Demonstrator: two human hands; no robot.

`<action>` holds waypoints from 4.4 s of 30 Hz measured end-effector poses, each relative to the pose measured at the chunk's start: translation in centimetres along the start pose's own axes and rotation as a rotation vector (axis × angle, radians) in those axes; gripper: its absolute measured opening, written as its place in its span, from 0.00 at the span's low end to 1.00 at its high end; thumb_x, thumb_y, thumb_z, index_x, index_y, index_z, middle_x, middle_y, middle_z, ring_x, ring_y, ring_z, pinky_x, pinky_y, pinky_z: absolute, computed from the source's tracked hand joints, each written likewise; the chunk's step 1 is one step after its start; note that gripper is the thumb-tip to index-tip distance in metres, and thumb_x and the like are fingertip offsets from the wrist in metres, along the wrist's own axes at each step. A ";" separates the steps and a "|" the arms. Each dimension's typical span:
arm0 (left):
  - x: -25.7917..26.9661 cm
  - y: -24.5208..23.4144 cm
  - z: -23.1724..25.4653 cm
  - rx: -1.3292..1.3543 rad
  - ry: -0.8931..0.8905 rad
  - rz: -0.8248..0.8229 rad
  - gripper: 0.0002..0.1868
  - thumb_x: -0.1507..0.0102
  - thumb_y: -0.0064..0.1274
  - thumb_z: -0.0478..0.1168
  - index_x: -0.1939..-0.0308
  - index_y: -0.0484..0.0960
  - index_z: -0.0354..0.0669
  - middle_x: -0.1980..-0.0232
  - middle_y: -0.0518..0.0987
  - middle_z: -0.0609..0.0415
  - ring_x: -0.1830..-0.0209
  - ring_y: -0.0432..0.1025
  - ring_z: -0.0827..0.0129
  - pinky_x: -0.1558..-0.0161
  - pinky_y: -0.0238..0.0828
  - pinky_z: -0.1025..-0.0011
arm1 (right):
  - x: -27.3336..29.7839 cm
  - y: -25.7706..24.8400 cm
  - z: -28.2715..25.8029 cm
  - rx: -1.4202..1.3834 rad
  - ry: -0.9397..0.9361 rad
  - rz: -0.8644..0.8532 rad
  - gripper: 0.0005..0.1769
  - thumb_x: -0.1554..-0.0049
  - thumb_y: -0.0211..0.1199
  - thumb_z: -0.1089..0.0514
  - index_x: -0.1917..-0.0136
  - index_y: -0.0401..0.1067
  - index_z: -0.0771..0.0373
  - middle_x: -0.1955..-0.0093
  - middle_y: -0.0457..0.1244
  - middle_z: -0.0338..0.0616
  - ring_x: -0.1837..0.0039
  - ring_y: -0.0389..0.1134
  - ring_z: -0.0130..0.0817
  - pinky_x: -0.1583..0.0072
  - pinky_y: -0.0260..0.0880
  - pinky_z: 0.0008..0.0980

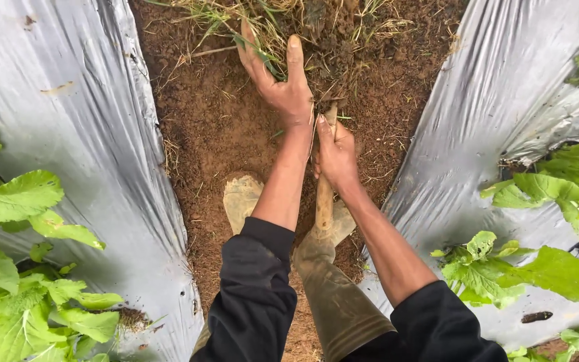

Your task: The person uses a hoe to loosen soil and uproot weeds between rows of plants in a garden bed covered with plastic mulch. They gather the removed weeds by hand and discard them away from the planting area.

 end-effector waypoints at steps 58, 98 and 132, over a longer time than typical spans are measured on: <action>45.3 -89.7 64.2 0.581 -0.110 1.503 0.37 0.38 0.57 0.47 0.25 0.65 0.50 0.20 0.60 0.52 0.18 0.52 0.60 0.25 0.54 0.60 | 108.5 13.0 2.0 1.108 -0.353 -0.842 0.23 0.37 0.60 0.43 0.62 0.63 0.63 0.82 0.51 0.47 0.82 0.50 0.35 0.79 0.51 0.36; 87.3 -166.5 39.8 0.862 -0.430 2.209 0.55 0.42 0.48 0.68 0.19 0.43 0.51 0.14 0.37 0.52 0.16 0.39 0.48 0.22 0.40 0.43 | 158.8 38.9 70.3 1.945 -0.316 -1.457 0.21 0.36 0.57 0.40 0.55 0.66 0.61 0.75 0.56 0.39 0.75 0.54 0.30 0.73 0.58 0.31; 96.0 -220.6 24.5 0.467 -0.594 1.370 0.27 0.29 0.49 0.56 0.29 0.70 0.52 0.24 0.63 0.44 0.22 0.54 0.43 0.28 0.49 0.35 | 172.3 73.6 100.1 1.537 -1.594 -1.198 0.04 0.37 0.56 0.64 0.48 0.64 0.64 0.66 0.64 0.58 0.64 0.70 0.57 0.61 0.71 0.51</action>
Point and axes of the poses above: each hand's wrist, its own x-axis away from the middle knuckle, its own y-axis out of the palm, z = x × y, the point moved 3 cm from there along -x, towards the middle knuckle
